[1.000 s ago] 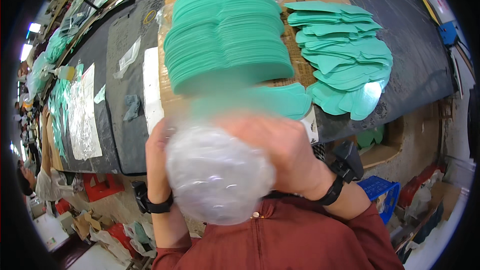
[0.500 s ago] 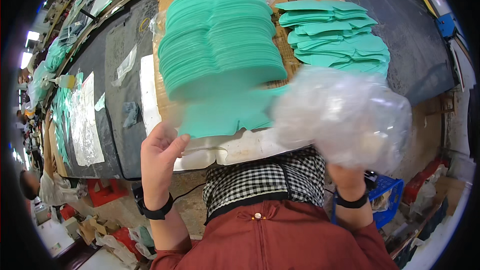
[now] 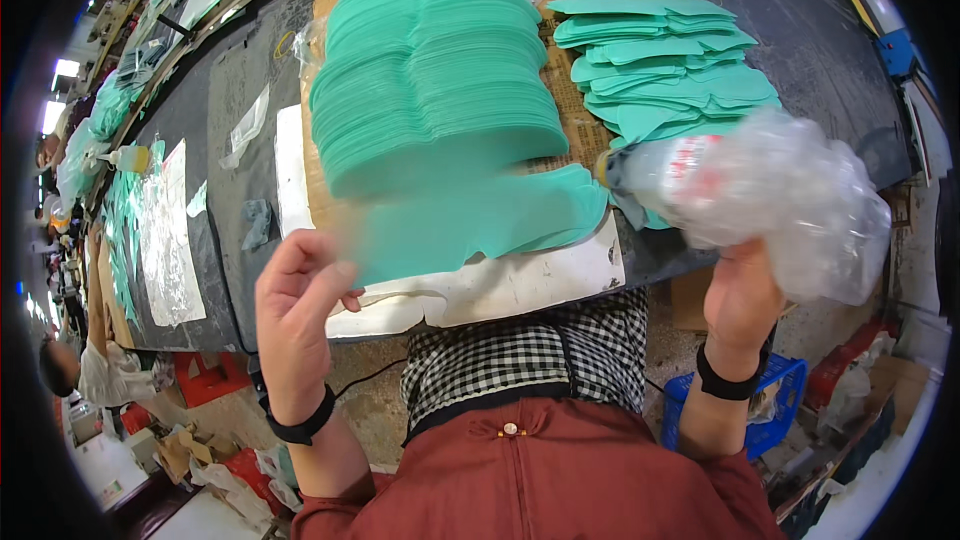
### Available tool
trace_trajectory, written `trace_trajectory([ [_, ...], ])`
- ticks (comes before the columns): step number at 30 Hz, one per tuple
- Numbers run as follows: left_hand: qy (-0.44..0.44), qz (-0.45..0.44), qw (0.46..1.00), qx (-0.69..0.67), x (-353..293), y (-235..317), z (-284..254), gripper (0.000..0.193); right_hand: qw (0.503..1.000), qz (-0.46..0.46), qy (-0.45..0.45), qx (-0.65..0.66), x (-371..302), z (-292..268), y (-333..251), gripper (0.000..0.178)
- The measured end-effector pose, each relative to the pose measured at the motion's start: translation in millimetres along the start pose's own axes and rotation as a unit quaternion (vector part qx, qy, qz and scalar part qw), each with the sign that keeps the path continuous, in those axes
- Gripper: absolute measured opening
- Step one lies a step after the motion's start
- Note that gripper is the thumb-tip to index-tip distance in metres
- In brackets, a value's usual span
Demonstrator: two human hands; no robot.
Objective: The person is applying liquid adhesive from a plastic bottle to green shoe component pieces and stacking them.
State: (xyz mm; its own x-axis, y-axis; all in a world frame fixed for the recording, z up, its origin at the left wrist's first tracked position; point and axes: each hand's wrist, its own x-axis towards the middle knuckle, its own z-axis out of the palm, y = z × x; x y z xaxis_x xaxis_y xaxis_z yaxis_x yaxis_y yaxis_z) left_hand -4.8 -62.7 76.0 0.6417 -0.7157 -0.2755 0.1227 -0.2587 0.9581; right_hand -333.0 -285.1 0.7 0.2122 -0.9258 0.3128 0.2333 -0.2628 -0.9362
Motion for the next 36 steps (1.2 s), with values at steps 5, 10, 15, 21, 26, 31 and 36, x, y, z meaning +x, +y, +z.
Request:
trace_trajectory([
  [5, 0.019, 0.187, 0.981, 0.048, 1.8, 8.0, 1.6, 0.012, 0.991, 0.052, 0.097, 0.072, 9.0, -21.3, -12.9, 0.054],
  [10, -0.068, 0.299, 0.900, 0.310, 14.9, -28.7, -12.3, 0.020, 0.983, 0.080, 0.147, 0.069, 13.7, -5.6, -28.2, 0.055],
  [15, -0.100, 0.238, 0.891, 0.373, 24.1, -64.6, -28.9, 0.024, 0.955, -0.104, -0.075, -0.269, -20.4, -9.8, 5.4, 0.055],
  [21, -0.085, 0.336, 0.792, 0.503, 35.5, -71.5, -28.7, 0.025, 0.946, -0.057, -0.290, -0.133, -3.2, 107.1, -16.2, 0.049],
  [26, 0.020, 0.320, 0.830, 0.456, 16.8, -82.0, -27.3, 0.038, 0.909, -0.060, -0.395, -0.121, 9.7, 154.3, -22.7, 0.046],
  [31, 0.056, 0.260, 0.844, 0.467, -5.1, -88.4, -21.0, 0.041, 0.899, -0.022, -0.381, -0.213, 12.1, 112.6, -28.2, 0.048],
  [36, 0.195, 0.267, 0.893, 0.306, -17.0, -108.5, -29.2, 0.042, 0.873, -0.032, -0.476, -0.098, -2.2, 209.8, -25.2, 0.051],
])
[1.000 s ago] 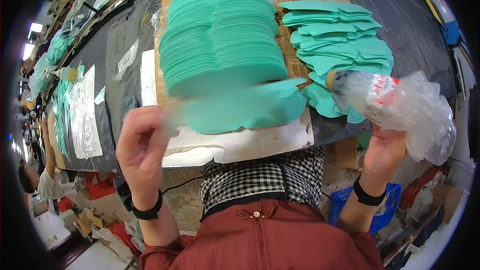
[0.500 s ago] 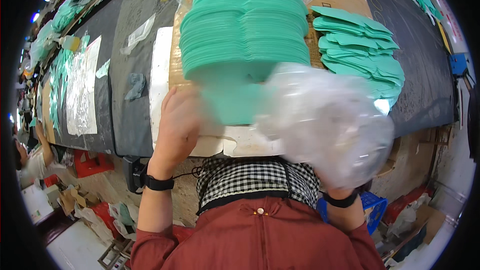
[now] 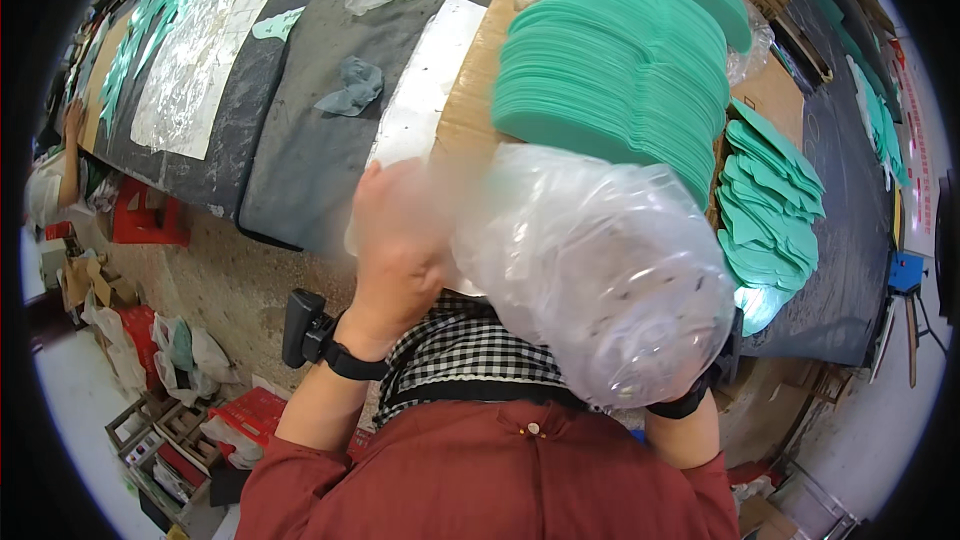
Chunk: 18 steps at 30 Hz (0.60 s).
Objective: The person is applying liquid adhesive from a plastic bottle to green shoe component pieces and stacking them.
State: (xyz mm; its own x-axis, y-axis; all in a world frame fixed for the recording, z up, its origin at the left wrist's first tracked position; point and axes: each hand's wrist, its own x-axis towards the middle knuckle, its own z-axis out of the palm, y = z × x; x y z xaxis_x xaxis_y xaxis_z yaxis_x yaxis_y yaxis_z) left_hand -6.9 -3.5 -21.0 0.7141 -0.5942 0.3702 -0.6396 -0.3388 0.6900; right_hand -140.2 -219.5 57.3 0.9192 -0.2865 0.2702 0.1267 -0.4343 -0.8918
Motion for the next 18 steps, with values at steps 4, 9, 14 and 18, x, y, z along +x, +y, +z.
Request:
trace_trajectory([
  [4, -0.004, -0.018, 0.991, 0.131, -7.6, -19.8, -35.4, 0.026, 0.993, 0.050, 0.009, -0.109, -32.9, -39.4, 12.4, 0.052],
  [9, 0.031, -0.074, 0.992, 0.093, -15.9, -18.0, -36.6, 0.023, 0.999, 0.014, -0.004, -0.049, -18.2, -9.7, 8.4, 0.053],
  [14, 0.039, -0.007, 0.999, 0.034, 4.0, -5.5, -19.4, 0.026, 0.998, -0.040, -0.024, -0.049, -2.4, 22.3, 14.9, 0.054],
  [18, 0.003, 0.002, 0.998, 0.063, 10.1, 14.9, -8.9, 0.026, 0.919, -0.045, -0.063, -0.386, -83.8, -47.0, 30.9, 0.050],
])
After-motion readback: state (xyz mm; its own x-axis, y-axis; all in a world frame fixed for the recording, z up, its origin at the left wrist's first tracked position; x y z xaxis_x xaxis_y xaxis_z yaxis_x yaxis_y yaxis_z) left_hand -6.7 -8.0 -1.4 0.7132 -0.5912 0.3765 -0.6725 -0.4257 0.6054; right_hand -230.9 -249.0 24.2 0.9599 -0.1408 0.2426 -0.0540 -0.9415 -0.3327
